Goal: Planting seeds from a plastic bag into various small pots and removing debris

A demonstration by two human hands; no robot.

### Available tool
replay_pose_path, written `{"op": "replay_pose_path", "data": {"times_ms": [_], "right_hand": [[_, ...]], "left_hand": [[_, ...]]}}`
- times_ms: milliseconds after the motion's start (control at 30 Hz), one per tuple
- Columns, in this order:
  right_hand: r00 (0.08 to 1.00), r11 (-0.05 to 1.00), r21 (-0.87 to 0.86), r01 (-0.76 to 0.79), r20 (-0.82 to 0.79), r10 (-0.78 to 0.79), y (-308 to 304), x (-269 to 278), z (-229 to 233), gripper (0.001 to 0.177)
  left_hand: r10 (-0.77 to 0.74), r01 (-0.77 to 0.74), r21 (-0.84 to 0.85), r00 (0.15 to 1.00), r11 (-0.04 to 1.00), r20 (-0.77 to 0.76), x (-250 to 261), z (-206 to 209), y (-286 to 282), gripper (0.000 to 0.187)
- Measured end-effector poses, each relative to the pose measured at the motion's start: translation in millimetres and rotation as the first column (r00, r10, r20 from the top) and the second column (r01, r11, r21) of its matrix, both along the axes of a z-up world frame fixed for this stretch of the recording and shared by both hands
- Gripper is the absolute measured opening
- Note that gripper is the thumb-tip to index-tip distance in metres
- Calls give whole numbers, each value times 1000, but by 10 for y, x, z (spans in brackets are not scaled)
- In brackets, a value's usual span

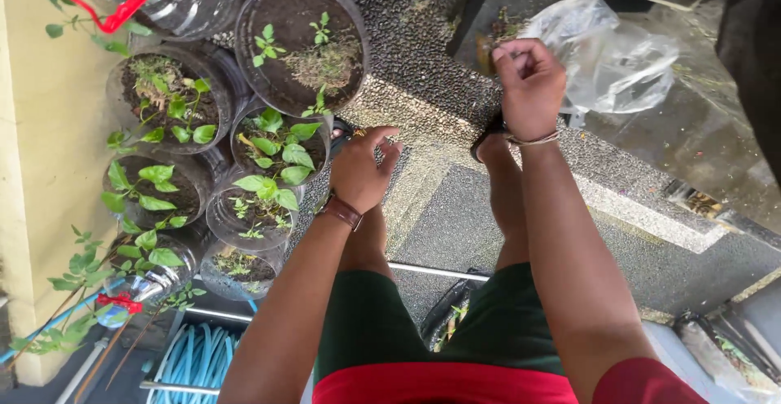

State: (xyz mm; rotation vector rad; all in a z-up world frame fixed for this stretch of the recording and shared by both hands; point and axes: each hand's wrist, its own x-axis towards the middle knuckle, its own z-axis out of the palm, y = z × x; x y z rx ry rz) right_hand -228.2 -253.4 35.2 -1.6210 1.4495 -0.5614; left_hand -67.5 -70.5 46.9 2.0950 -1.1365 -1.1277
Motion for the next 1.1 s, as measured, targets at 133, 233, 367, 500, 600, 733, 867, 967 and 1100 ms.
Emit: {"op": "replay_pose_path", "data": {"times_ms": [133,233,367,500,600,733,867,967,1100], "right_hand": [[990,989,-148,-14,-138,-6,-223,-200,-70,8],[932,933,-314,-174,-359,53,-288,-297,-227,12],[863,868,-394,-303,-500,75,-134,-46,-44,29],[825,735,-385,-558,-354,441,204,145,-297,19],[764,772,-76,-631,-234,601,535,318,-846,16],[800,816,83,-573,-161,578,582,397,-2038,15],[922,956,149,-252,-262,284,384,586,-2866,16],[921,987,112,-117,-360,150,215,660,-3416,19],[852,987,135,-88,-502,145,-13,870,-3645,24]], "left_hand": [[3,-3,25,1000,1000,-9,-125,82,-153,20],[-17,17,31,1000,999,-12,-229,94,-197,19],[-44,47,93,998,995,-34,-286,-13,-222,24],[-23,32,87,994,996,-102,-213,-83,-235,26],[18,-15,42,996,999,-84,-152,-304,-173,23],[40,-40,-23,999,999,-28,-31,-580,-124,24],[60,-60,-37,998,998,6,64,-778,-168,24],[36,-34,-62,999,998,30,106,-911,-238,23],[-16,23,-190,999,981,38,156,-1092,-398,20]]}}
